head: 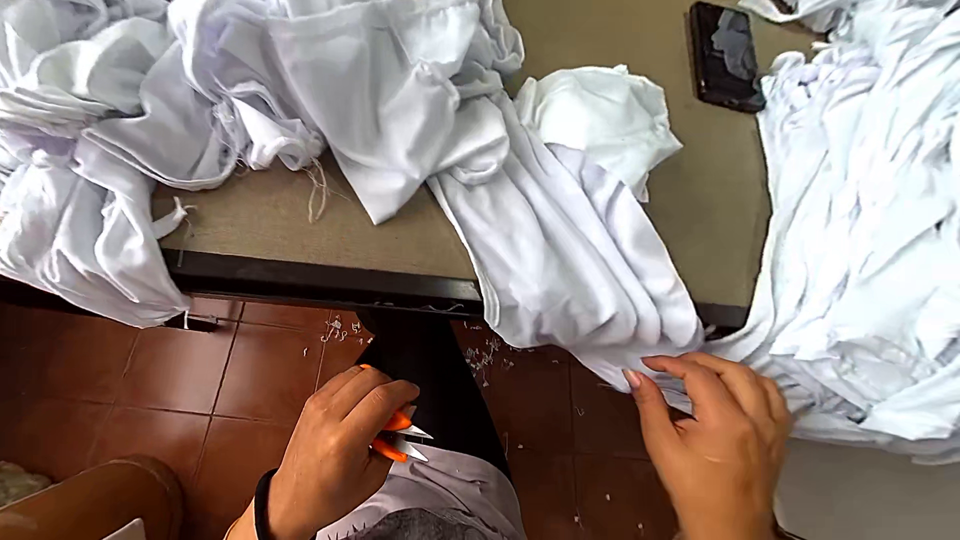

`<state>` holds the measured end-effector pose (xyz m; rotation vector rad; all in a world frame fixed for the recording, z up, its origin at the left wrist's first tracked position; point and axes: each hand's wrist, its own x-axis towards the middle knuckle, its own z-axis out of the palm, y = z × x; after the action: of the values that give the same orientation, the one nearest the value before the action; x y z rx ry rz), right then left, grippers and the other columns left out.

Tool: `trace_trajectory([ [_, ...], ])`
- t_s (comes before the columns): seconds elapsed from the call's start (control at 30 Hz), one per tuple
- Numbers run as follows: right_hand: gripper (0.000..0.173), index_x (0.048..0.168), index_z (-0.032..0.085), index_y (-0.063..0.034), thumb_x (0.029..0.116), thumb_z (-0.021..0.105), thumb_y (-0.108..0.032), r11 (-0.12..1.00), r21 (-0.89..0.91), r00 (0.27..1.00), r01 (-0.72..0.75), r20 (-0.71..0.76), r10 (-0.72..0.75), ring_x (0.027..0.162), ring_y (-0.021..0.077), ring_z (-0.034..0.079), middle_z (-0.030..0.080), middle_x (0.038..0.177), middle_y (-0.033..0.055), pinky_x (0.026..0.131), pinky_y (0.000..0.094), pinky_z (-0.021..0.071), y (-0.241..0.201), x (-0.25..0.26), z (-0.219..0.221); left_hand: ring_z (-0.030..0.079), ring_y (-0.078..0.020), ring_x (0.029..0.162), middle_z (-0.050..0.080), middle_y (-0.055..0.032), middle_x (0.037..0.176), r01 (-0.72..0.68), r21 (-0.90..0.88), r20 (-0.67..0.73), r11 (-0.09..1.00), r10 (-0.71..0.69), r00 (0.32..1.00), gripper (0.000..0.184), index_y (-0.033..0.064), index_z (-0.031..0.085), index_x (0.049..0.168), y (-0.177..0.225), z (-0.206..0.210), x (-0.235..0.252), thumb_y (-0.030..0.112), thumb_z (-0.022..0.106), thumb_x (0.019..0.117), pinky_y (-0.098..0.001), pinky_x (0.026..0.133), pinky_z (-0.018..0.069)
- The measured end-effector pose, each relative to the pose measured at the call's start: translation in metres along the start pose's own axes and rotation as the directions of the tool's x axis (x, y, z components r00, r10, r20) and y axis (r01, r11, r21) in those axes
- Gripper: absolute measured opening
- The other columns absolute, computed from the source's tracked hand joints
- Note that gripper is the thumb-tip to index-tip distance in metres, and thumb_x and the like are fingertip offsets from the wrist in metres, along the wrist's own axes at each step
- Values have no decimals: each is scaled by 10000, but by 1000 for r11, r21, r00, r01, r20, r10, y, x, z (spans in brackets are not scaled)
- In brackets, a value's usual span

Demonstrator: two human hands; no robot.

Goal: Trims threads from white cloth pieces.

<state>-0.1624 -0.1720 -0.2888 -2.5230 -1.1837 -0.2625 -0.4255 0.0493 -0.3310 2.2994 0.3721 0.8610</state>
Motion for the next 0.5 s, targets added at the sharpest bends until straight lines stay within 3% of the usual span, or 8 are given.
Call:
trace_trajectory([
  [0.03,366,1016,719,29,998,573,-306,997,78,1000,-10,4,9,985,404,648,678,1026,239,855,566,507,-8,-5,5,616,-72,820,649,2,876,-12,-17,4,1000,12,1000,129,106,685,1056,1,1,4,177,599,990,-210,740,526],
  [0.1,361,1046,736,-36,987,598,-365,928,365,984,-77,176,13,901,210,699,716,984,100,753,428,592,-29,-15,26,623,-65,834,656,3,892,-30,-42,7,999,30,1000,128,99,685,1057,2,2,11,163,609,976,-209,749,534],
  [0.13,415,1151,719,-44,959,642,-404,831,524,953,-186,302,22,979,177,706,724,1076,73,805,404,604,-43,-18,41,626,-66,839,658,0,897,-39,-53,6,998,39,999,129,91,689,1054,2,2,15,148,614,966,-210,752,539],
  [0.2,554,1333,591,-90,889,751,-381,423,802,900,-422,426,91,1185,134,645,663,1297,22,953,341,571,-72,-19,73,622,-66,839,653,-3,892,-53,-68,7,996,53,999,127,83,692,1044,4,3,19,133,621,952,-205,751,536],
  [0.27,408,1251,600,-206,888,784,-227,-115,922,885,-369,386,260,1182,139,649,686,1247,-17,994,358,554,-99,-13,87,617,-67,835,651,-3,887,-59,-72,11,996,60,998,122,79,694,1037,6,3,19,133,621,956,-205,748,530],
  [0.3,317,1203,647,-229,910,763,-196,-261,928,872,-267,348,344,1123,138,668,705,1185,-18,973,360,562,-109,-9,86,615,-65,833,651,-1,885,-54,-71,13,996,55,998,119,81,694,1033,7,2,17,138,616,964,-204,746,526],
  [0.37,240,1177,691,-219,940,728,-207,-321,941,882,-108,240,407,1091,131,674,712,1155,-8,964,352,561,-119,-12,77,606,-50,829,646,9,886,-27,-87,18,996,29,999,113,87,688,1036,9,-1,10,142,613,971,-188,740,516],
  [0.5,292,1263,687,-210,977,662,-263,-330,942,950,57,51,309,1199,139,636,707,1215,-10,1087,392,490,-118,-26,47,603,-21,844,643,29,911,36,-176,27,984,-31,999,102,100,672,1044,6,-6,-4,152,619,975,-156,736,511],
])
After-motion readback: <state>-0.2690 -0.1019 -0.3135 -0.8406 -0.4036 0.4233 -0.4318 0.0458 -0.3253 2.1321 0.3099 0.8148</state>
